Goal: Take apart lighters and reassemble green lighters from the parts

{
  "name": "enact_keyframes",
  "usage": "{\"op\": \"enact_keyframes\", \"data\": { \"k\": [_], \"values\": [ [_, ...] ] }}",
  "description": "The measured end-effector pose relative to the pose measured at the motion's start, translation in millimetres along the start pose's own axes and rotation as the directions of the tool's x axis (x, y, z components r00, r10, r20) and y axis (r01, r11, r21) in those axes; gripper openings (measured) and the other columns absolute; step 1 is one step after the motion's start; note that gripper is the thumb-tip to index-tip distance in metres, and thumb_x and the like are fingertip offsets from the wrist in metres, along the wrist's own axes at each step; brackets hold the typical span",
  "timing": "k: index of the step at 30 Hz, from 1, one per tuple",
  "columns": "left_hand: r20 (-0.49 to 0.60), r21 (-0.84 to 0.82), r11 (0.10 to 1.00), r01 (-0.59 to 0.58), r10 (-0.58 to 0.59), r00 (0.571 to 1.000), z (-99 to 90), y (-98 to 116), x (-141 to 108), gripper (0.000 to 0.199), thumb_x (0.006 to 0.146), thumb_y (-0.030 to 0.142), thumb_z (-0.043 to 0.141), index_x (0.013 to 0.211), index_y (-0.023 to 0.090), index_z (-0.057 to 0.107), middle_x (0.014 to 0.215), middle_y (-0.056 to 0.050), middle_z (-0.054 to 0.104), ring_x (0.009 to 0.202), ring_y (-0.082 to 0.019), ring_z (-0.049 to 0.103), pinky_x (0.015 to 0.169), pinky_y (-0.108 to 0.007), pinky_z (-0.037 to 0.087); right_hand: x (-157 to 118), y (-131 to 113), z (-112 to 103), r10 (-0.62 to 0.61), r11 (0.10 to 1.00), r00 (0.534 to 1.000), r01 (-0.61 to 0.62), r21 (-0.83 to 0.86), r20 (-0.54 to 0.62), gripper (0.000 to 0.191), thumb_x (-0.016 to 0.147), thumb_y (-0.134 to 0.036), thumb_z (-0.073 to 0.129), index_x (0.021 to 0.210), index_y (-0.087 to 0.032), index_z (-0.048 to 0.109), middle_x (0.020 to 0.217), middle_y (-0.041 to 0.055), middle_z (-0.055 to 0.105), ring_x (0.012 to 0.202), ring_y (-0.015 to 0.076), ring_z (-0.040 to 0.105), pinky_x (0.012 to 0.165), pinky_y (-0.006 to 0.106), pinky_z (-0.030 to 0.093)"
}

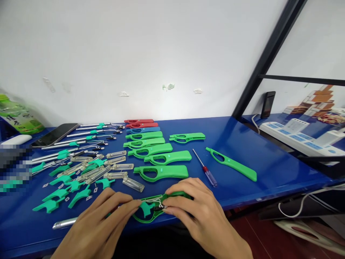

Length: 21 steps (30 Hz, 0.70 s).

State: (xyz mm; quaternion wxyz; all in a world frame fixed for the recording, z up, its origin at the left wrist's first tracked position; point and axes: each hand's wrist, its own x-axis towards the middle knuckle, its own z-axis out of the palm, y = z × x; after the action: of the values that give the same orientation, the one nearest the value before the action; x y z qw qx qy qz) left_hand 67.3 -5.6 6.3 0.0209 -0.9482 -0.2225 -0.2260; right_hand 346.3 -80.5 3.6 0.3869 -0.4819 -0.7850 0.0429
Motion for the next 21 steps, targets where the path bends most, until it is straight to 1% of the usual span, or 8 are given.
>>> {"op": "enact_keyframes", "data": {
  "k": [3, 6, 9, 12, 16, 21],
  "values": [
    [-0.004, 0.012, 1.0, -0.022, 0.022, 1.0, 5.3, 0.5, 1.3, 0.05, 0.096, -0.003, 0.052, 0.141, 0.016, 0.063, 0.112, -0.008, 0.072, 0.094, -0.022, 0.065, 0.089, -0.039, 0.06, -0.5, 0.7, 0.4, -0.002, 1.0, 1.0, 0.002, 0.011, -0.004, 0.015, 0.108, -0.023, 0.067, 0.116, -0.03, 0.077, 0.116, 0.0024, 0.079, 0.105, 0.0199, 0.071, 0.091, 0.035, 0.059],
    [-0.037, 0.012, 0.999, -0.038, 0.038, 0.999, 10.8, 1.0, 2.7, 0.051, 0.097, -0.004, 0.051, 0.143, 0.016, 0.061, 0.111, -0.009, 0.071, 0.094, -0.021, 0.065, 0.088, -0.038, 0.06, -0.1, 1.3, 0.0, -0.015, 1.0, 1.0, 0.015, 0.015, -0.011, 0.015, 0.107, -0.023, 0.067, 0.115, -0.029, 0.078, 0.116, 0.0031, 0.079, 0.104, 0.0199, 0.072, 0.089, 0.035, 0.059],
    [-0.084, -0.008, 1.0, -0.024, 0.024, 0.996, 14.6, 2.1, 4.3, 0.049, 0.098, -0.003, 0.049, 0.141, 0.017, 0.061, 0.108, -0.008, 0.071, 0.093, -0.02, 0.064, 0.087, -0.036, 0.06, 0.8, 1.8, -0.5, -0.027, 1.0, 0.999, 0.027, 0.004, -0.033, 0.015, 0.108, -0.025, 0.066, 0.113, -0.028, 0.08, 0.113, 0.0042, 0.08, 0.102, 0.0207, 0.072, 0.086, 0.035, 0.06],
    [-0.105, -0.035, 0.999, -0.013, 0.01, 0.994, 15.9, 3.6, 6.9, 0.048, 0.098, -0.004, 0.05, 0.138, 0.017, 0.062, 0.106, -0.008, 0.071, 0.092, -0.02, 0.064, 0.085, -0.035, 0.06, 1.5, 1.9, -0.2, -0.041, 0.999, 0.997, 0.042, 0.01, -0.06, 0.015, 0.108, -0.025, 0.066, 0.111, -0.028, 0.081, 0.107, 0.004, 0.081, 0.099, 0.021, 0.072, 0.085, 0.035, 0.06],
    [-0.128, -0.061, 0.998, -0.007, -0.001, 0.992, 16.9, 3.9, 10.5, 0.046, 0.097, -0.005, 0.051, 0.136, 0.017, 0.063, 0.103, -0.008, 0.07, 0.089, -0.02, 0.062, 0.08, -0.034, 0.058, 1.4, 1.7, 1.8, -0.03, 0.999, 0.998, 0.032, 0.028, -0.055, 0.015, 0.106, -0.021, 0.068, 0.111, -0.028, 0.08, 0.106, 0.0028, 0.081, 0.1, 0.021, 0.071, 0.086, 0.036, 0.059],
    [-0.138, -0.082, 0.997, -0.003, -0.008, 0.99, 18.8, 3.2, 9.2, 0.045, 0.098, -0.004, 0.053, 0.136, 0.018, 0.063, 0.1, -0.005, 0.069, 0.085, -0.018, 0.061, 0.082, -0.035, 0.057, 1.9, 0.7, 3.9, -0.004, 0.999, 0.998, 0.006, 0.046, -0.055, 0.012, 0.106, -0.021, 0.069, 0.109, -0.027, 0.079, 0.105, 0.0015, 0.082, 0.099, 0.0195, 0.071, 0.088, 0.034, 0.058]
  ]
}}
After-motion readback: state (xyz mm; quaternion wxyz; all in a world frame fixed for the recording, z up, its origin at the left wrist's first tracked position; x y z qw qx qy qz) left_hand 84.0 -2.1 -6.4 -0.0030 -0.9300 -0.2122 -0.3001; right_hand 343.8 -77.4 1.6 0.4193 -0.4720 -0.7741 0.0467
